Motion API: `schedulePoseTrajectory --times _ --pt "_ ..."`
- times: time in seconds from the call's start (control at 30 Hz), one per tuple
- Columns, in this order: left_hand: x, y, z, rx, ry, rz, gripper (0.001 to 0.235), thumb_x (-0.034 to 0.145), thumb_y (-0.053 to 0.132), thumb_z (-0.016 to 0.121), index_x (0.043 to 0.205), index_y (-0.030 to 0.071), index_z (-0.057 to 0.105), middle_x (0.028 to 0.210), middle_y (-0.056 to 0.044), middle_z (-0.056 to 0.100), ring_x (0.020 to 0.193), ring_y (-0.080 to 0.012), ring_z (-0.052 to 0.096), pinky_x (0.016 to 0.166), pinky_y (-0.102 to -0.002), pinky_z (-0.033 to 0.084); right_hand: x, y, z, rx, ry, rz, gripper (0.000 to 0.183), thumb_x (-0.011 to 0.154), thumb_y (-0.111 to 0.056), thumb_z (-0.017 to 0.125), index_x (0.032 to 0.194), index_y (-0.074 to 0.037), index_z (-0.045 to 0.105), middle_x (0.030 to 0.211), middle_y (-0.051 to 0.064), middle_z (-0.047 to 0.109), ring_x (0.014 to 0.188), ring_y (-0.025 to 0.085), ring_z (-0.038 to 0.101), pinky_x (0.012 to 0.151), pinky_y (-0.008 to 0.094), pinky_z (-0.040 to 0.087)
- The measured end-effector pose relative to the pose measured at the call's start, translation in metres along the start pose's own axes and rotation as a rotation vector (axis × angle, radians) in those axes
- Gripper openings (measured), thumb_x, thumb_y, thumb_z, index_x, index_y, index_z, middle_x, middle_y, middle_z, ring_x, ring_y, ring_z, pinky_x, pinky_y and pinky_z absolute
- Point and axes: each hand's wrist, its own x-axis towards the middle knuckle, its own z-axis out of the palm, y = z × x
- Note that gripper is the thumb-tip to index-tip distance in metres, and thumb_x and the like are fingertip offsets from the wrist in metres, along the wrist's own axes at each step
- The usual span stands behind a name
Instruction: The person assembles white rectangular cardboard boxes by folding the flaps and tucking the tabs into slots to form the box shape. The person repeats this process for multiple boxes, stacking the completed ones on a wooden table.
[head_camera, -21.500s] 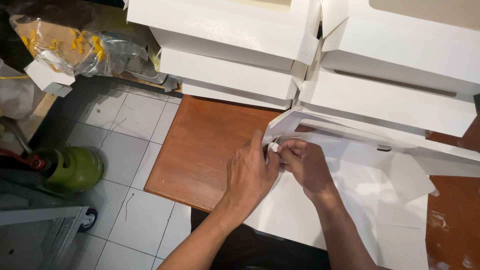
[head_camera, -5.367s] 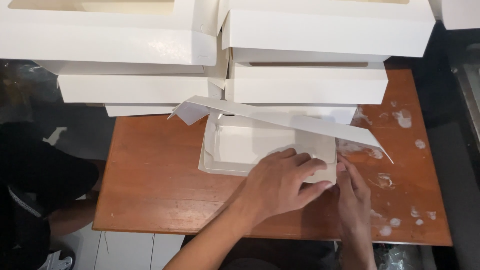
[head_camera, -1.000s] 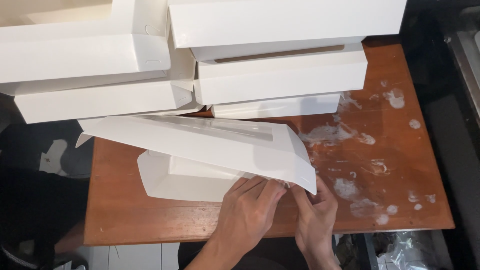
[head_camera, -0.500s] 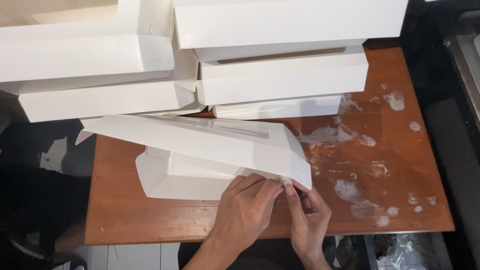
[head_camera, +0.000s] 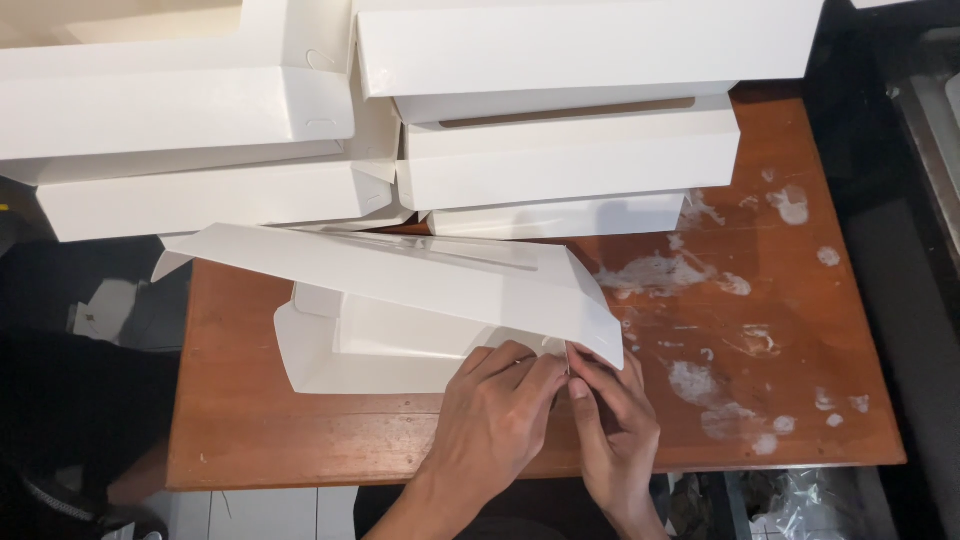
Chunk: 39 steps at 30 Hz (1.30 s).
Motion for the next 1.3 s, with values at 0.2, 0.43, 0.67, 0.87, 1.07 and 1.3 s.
schedulePoseTrajectory --times 0.2,0.43,0.67,0.87,1.07,1.3 --pt "0.0 0.01 -0.008 0.116 -0.057 -0.063 0.018 0.079 0.008 0.052 0.097 0.009 0.055 0.081 -0.002 0.058 0.071 -0.0224 0.047 0.058 -0.034 0.037 0.0 -0.009 0.012 0.087 0.143 0.277 0.029 0.078 -0.022 0.052 0.101 -0.005 0.055 0.094 0.007 0.06 0.085 0.015 0.058 0.072 0.026 0.047" --pt "-0.01 0.012 -0.022 -0.09 0.079 -0.075 0.023 0.079 0.004 0.052 0.102 0.007 0.053 0.093 -0.008 0.049 0.09 -0.0305 0.047 0.082 -0.044 0.041 0.008 0.002 0.006 -0.033 0.228 0.289 0.018 0.074 -0.009 0.057 0.091 -0.005 0.055 0.075 0.002 0.055 0.069 0.011 0.051 0.062 0.024 0.045" --pt "-0.054 -0.017 -0.053 0.114 0.641 -0.608 0.007 0.076 0.01 0.05 0.081 0.006 0.051 0.083 -0.008 0.048 0.077 -0.0208 0.044 0.072 -0.03 0.034 0.024 -0.014 -0.013 -0.319 0.204 -0.095 0.016 0.075 0.004 0.055 0.09 0.001 0.06 0.082 0.009 0.06 0.067 0.015 0.052 0.059 0.025 0.041" --pt "-0.067 -0.037 -0.072 -0.425 0.366 -0.976 0.027 0.075 0.02 0.053 0.099 0.01 0.05 0.092 -0.002 0.054 0.081 -0.0121 0.053 0.071 -0.023 0.042 0.024 -0.008 -0.037 -0.447 0.187 -0.11 0.021 0.083 0.01 0.058 0.103 0.008 0.06 0.085 0.017 0.058 0.07 0.018 0.051 0.058 0.025 0.042" --pt "-0.053 -0.037 -0.067 -0.613 0.17 -1.002 0.028 0.074 0.021 0.056 0.099 0.013 0.047 0.088 0.003 0.052 0.077 -0.0085 0.049 0.071 -0.022 0.042 -0.005 -0.028 -0.01 -0.707 0.371 -0.369 0.017 0.088 0.007 0.064 0.103 0.012 0.06 0.096 0.022 0.053 0.077 0.029 0.052 0.071 0.038 0.045" --pt "-0.058 -0.06 -0.046 -0.931 0.318 -0.96 0.017 0.078 0.02 0.054 0.089 0.012 0.045 0.075 0.002 0.044 0.067 -0.0068 0.043 0.066 -0.019 0.036 -0.023 -0.056 0.066 -0.621 -0.248 -0.729 0.028 0.075 -0.025 0.063 0.098 -0.01 0.057 0.095 0.002 0.058 0.088 0.017 0.055 0.079 0.032 0.036"
